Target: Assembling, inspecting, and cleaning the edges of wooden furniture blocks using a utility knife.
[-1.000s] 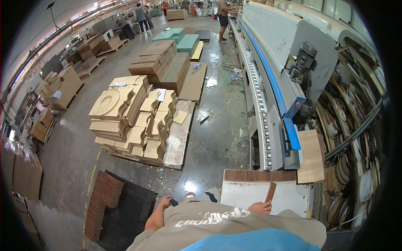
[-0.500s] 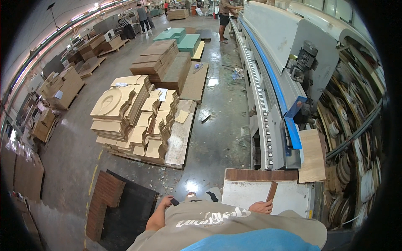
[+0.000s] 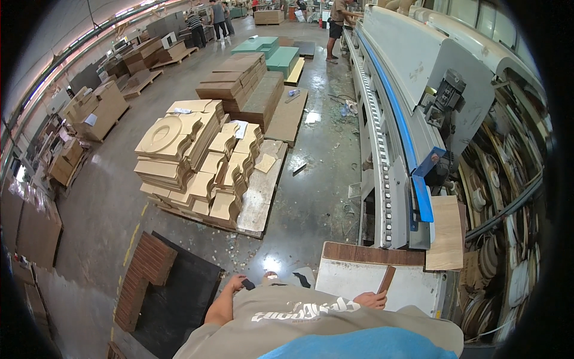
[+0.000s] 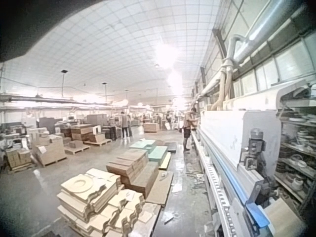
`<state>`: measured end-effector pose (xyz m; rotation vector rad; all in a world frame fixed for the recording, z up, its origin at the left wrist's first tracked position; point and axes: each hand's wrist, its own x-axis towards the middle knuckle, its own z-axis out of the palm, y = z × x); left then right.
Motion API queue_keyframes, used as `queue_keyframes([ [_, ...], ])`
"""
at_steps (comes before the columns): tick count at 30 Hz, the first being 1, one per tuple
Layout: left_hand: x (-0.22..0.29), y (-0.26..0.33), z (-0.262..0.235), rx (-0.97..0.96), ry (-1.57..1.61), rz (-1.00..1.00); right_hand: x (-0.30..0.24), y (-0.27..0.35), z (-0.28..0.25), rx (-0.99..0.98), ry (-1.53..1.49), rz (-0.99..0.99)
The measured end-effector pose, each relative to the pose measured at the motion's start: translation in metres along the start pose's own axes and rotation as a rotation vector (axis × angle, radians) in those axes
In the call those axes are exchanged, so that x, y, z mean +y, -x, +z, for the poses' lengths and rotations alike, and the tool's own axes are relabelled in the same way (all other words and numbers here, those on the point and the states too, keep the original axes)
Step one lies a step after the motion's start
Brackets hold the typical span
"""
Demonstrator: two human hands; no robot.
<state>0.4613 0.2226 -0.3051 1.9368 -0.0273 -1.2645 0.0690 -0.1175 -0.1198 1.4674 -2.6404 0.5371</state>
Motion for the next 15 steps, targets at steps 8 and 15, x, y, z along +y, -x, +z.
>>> queue_keyframes([
  [8,0.022,0.017,0.016,-0.187,0.043,-0.048,-0.001,0.001,-0.007,-0.001,0.023,-0.025],
  [15,-0.009,-0.032,0.023,-0.803,-0.032,-0.219,0.001,-0.001,0.000,-0.017,0.046,-0.052],
])
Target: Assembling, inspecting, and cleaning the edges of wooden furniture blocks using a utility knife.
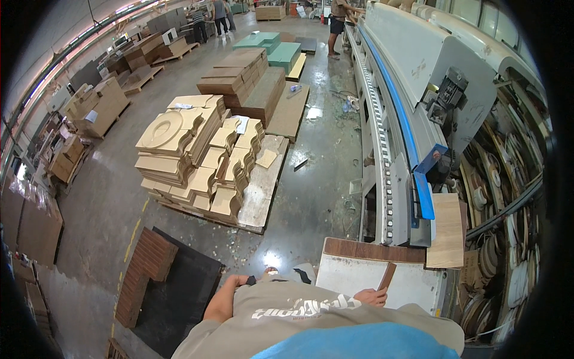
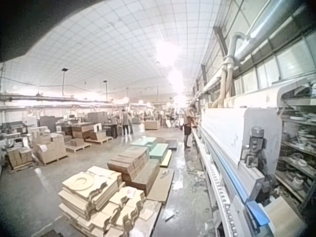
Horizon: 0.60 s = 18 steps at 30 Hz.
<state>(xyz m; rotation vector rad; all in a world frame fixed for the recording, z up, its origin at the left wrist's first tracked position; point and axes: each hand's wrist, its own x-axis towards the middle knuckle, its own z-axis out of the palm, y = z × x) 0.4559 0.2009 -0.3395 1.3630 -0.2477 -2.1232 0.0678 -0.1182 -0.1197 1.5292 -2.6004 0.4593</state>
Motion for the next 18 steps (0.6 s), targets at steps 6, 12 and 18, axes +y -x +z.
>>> queue_keyframes([
  [6,0.009,-0.014,-0.011,0.042,-0.155,-0.040,-0.004,0.002,-0.014,0.004,0.020,0.010],
  [12,0.010,0.005,-0.014,0.016,-0.171,0.036,-0.012,0.007,-0.020,0.000,0.036,0.034],
  [18,0.042,0.040,0.009,-0.013,-0.300,0.138,-0.008,0.003,-0.013,0.006,0.050,0.036],
])
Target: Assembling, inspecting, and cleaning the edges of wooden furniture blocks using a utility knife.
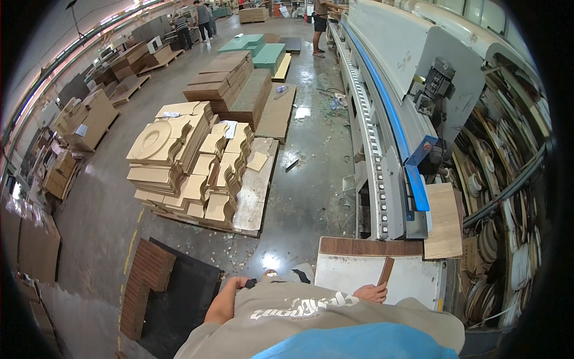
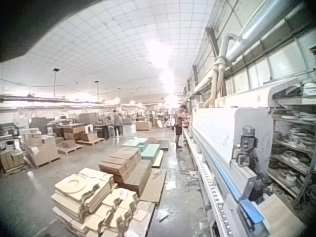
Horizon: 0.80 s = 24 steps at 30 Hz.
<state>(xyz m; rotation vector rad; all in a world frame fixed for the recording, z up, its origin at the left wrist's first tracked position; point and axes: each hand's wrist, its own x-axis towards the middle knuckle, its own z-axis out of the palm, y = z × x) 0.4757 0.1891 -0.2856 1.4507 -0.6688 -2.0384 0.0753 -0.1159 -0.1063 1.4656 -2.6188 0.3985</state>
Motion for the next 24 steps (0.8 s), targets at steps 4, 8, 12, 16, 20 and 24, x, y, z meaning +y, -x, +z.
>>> queue_keyframes([
  [4,-0.005,-0.001,0.003,0.050,-0.030,-0.009,0.005,-0.001,-0.001,-0.024,0.000,0.010],
  [8,-0.018,-0.016,0.003,0.170,-0.068,-0.033,0.004,-0.001,0.009,-0.008,-0.023,0.007],
  [12,-0.029,-0.017,-0.006,0.359,-0.148,-0.064,0.012,-0.001,0.017,0.037,-0.016,0.002],
  [16,-0.038,-0.004,-0.020,0.562,-0.226,-0.116,0.009,0.001,0.017,0.071,0.014,-0.004],
  [20,-0.033,-0.001,-0.033,0.651,-0.284,-0.139,0.006,0.003,0.012,0.096,0.038,-0.002],
  [24,-0.015,-0.022,-0.041,0.605,-0.347,-0.266,0.009,0.001,0.010,0.095,0.042,-0.007],
])
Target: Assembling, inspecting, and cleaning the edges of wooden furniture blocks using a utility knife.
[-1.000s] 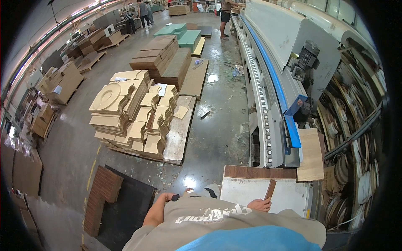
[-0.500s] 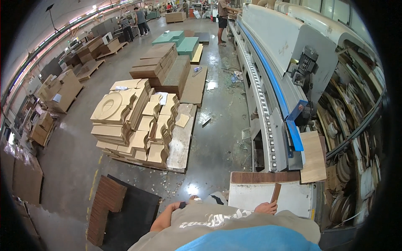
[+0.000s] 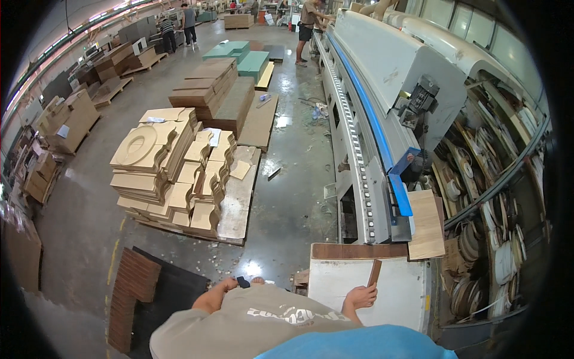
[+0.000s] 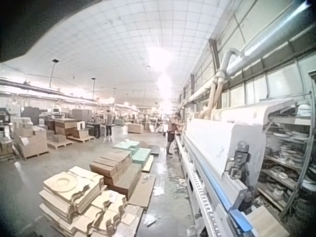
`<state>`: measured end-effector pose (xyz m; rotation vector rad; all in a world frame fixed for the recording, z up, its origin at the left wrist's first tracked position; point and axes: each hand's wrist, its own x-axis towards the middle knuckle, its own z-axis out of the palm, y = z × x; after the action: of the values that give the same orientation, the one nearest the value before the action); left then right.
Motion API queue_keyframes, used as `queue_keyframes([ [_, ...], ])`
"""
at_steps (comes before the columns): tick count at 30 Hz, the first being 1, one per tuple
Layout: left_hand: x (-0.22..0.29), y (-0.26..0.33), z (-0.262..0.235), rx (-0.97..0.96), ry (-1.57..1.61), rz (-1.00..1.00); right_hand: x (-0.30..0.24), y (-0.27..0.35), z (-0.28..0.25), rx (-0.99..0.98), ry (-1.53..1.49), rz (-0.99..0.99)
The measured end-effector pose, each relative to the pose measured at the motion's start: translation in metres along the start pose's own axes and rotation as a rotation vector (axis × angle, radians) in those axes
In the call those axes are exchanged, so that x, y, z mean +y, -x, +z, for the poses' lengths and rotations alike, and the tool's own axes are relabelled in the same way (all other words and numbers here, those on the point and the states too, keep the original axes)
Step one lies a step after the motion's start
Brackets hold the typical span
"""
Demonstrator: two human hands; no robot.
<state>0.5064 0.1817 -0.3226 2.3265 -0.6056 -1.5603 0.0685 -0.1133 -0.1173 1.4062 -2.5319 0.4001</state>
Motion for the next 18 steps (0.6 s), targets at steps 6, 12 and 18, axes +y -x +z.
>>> queue_keyframes([
  [6,0.051,-0.011,-0.004,-0.428,-0.306,0.670,0.009,0.002,0.017,0.066,-0.086,-0.041],
  [12,0.108,-0.033,-0.002,-0.222,-0.630,0.510,0.008,0.004,0.001,0.081,-0.140,-0.004],
  [18,0.167,0.051,0.004,0.031,-0.286,0.449,0.005,0.006,0.007,0.070,-0.228,-0.016],
])
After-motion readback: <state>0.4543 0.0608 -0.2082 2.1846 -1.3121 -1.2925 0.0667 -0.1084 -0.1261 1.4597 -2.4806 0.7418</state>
